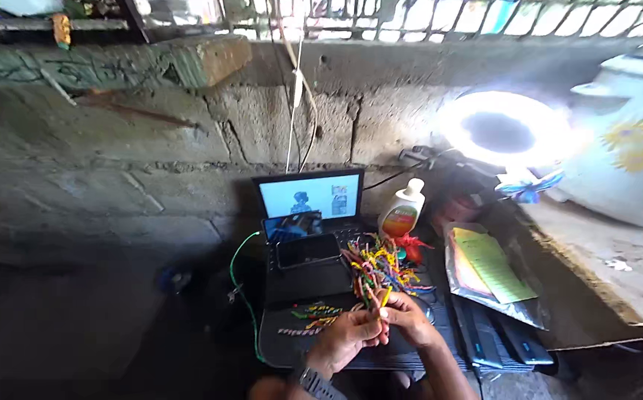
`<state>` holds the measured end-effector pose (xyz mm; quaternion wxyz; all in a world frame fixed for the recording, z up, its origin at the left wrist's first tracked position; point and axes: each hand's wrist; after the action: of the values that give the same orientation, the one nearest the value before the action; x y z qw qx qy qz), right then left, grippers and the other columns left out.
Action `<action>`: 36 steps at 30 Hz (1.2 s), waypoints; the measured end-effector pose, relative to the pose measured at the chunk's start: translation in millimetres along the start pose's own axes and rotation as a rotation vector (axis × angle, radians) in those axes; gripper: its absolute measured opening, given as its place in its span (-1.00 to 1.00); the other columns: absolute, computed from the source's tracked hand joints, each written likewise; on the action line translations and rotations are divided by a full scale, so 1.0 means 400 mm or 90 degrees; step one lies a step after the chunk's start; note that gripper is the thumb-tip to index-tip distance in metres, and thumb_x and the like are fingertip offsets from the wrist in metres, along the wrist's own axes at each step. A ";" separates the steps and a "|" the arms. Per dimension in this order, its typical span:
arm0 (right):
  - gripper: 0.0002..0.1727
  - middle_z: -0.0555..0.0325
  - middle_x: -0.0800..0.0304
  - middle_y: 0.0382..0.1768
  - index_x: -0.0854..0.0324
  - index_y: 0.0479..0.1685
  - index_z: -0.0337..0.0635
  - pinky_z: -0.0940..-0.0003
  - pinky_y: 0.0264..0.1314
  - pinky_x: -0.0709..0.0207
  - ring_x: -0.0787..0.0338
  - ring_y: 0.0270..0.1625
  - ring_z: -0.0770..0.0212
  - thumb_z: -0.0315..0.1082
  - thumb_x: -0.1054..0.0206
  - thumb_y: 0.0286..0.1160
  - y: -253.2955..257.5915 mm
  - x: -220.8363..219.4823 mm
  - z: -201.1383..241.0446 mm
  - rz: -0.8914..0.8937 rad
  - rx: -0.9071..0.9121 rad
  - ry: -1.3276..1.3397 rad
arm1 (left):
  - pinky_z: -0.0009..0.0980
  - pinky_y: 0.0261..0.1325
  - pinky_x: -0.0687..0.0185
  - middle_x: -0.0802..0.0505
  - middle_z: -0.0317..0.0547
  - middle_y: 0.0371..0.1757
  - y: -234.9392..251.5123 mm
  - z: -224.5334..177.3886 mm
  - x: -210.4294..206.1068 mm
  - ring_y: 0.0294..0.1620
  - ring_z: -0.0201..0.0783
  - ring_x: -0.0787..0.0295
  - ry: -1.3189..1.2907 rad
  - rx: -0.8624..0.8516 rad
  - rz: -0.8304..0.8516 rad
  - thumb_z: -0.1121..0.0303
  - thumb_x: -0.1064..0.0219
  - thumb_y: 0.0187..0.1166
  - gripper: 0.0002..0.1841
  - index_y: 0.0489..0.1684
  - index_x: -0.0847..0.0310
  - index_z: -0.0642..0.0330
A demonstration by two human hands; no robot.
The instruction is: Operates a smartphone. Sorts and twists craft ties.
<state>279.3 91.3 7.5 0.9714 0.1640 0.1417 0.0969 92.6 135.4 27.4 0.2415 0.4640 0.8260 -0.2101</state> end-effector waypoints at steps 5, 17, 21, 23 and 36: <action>-0.92 0.52 -0.81 -0.32 -0.81 -0.40 0.09 0.63 -0.11 -0.63 -0.73 -0.23 0.62 -0.28 -0.44 0.41 0.014 -0.046 -0.002 -0.205 0.005 -0.084 | -0.55 -0.02 -0.68 -0.81 -0.41 -0.34 0.012 0.009 -0.012 -0.26 -0.55 -0.74 0.104 -0.133 -0.113 0.56 -0.31 0.53 -0.88 -0.34 -0.63 0.09; -0.85 0.45 -0.91 -0.11 -0.86 -0.15 0.03 0.59 0.08 -0.66 -0.80 -0.07 0.59 -0.20 -0.40 0.52 0.013 -0.024 0.028 -0.136 -0.128 0.019 | -0.60 -0.10 -0.68 -0.86 -0.36 -0.36 -0.006 -0.030 -0.006 -0.32 -0.55 -0.77 0.146 -0.067 -0.159 0.47 -0.20 0.67 -0.83 -0.19 -0.74 0.22; -0.90 0.49 -0.88 -0.27 -0.87 -0.33 0.05 0.64 -0.07 -0.65 -0.78 -0.21 0.62 -0.24 -0.46 0.46 0.013 -0.031 0.027 -0.166 -0.098 0.033 | -0.61 -0.07 -0.68 -0.89 -0.34 -0.28 -0.009 -0.034 -0.016 -0.27 -0.54 -0.78 0.115 -0.029 -0.114 0.48 -0.12 0.70 -0.77 -0.19 -0.76 0.19; -0.91 0.49 -0.86 -0.32 -0.84 -0.35 0.03 0.64 -0.14 -0.65 -0.76 -0.27 0.62 -0.30 -0.45 0.46 0.017 -0.038 0.024 -0.177 -0.071 0.026 | -0.59 -0.02 -0.67 -0.91 -0.32 -0.20 -0.007 -0.028 -0.013 -0.19 -0.53 -0.79 0.103 -0.026 -0.108 0.47 -0.14 0.70 -0.78 -0.20 -0.76 0.15; -0.82 0.22 -0.80 -0.31 -0.74 -0.24 -0.36 0.49 -0.04 -0.62 -0.73 -0.23 0.51 -0.37 -0.39 0.54 0.044 -0.085 0.031 -0.303 -0.097 -0.188 | -0.61 0.00 -0.74 -0.85 -0.41 -0.20 0.008 0.007 -0.013 -0.16 -0.62 -0.78 0.468 -0.227 -0.309 0.40 -0.32 0.57 -0.83 -0.04 -0.67 0.31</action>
<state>248.7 96.1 33.3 0.9864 0.0651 0.0259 -0.1485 98.3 131.8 28.0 -0.0471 0.2523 0.9645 0.0628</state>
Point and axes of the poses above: each hand's wrist, its own y-axis towards the middle knuckle, its own x-axis out of the back of the hand, z = x × y
